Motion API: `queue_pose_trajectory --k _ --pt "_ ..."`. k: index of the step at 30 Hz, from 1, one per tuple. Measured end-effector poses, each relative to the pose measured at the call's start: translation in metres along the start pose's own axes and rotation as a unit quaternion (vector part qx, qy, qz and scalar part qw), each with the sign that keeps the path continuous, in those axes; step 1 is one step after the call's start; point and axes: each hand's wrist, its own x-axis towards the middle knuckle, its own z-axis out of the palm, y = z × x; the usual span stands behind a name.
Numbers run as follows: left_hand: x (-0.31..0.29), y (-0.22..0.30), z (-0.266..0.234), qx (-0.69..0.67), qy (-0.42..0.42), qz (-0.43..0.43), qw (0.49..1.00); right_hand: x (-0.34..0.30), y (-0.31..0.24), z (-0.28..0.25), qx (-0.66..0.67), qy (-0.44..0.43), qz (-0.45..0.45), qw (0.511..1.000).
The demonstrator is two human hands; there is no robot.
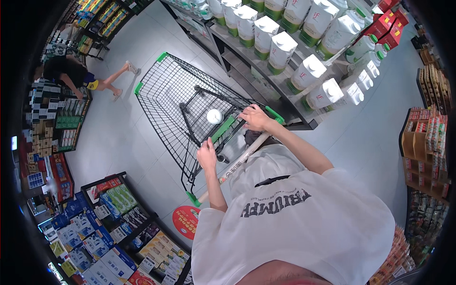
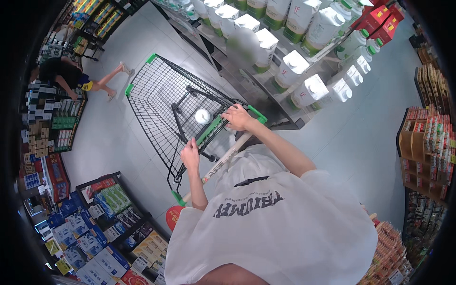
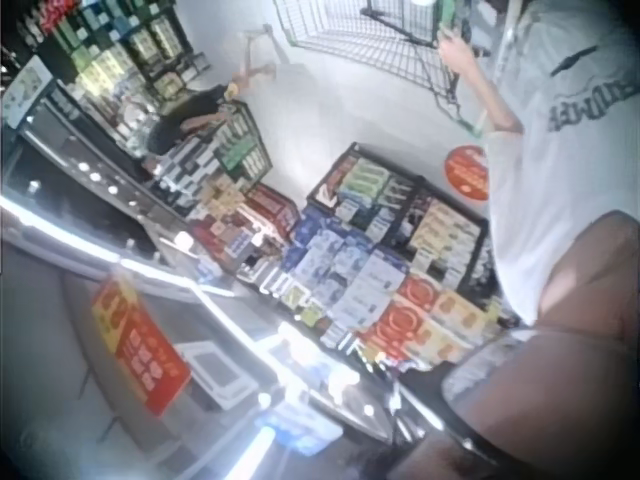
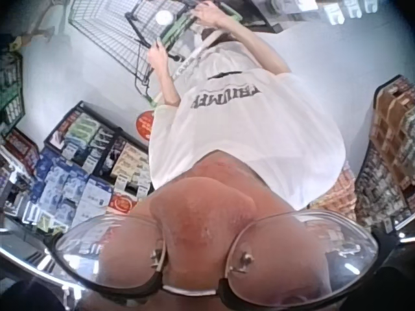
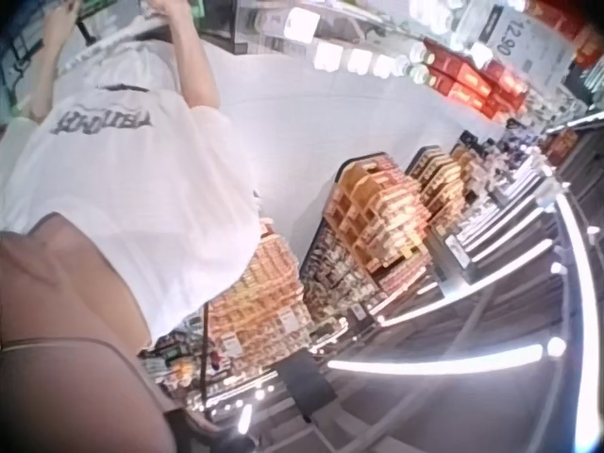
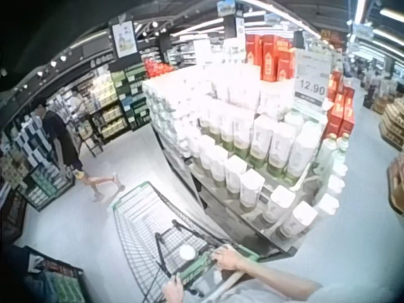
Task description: The person shops in a supermarket, taking a carton of coconut water, a bottle of coconut juice, a jug of lotion, and a bottle of body wash from shelves, turning each one in hand, and placing them into a shopping cart before pushing the cart forward.
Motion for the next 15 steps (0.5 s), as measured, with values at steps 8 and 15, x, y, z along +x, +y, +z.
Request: queue_pose_trajectory --k 8,15 --pt "0.087 -0.006 -0.031 -0.032 0.050 0.014 0.998 0.077 -0.002 -0.014 0.000 0.034 0.010 0.999" --pt "0.166 -0.022 -0.053 0.040 0.082 -0.007 0.996 0.150 -0.046 -0.123 0.182 0.089 -0.107 0.973"
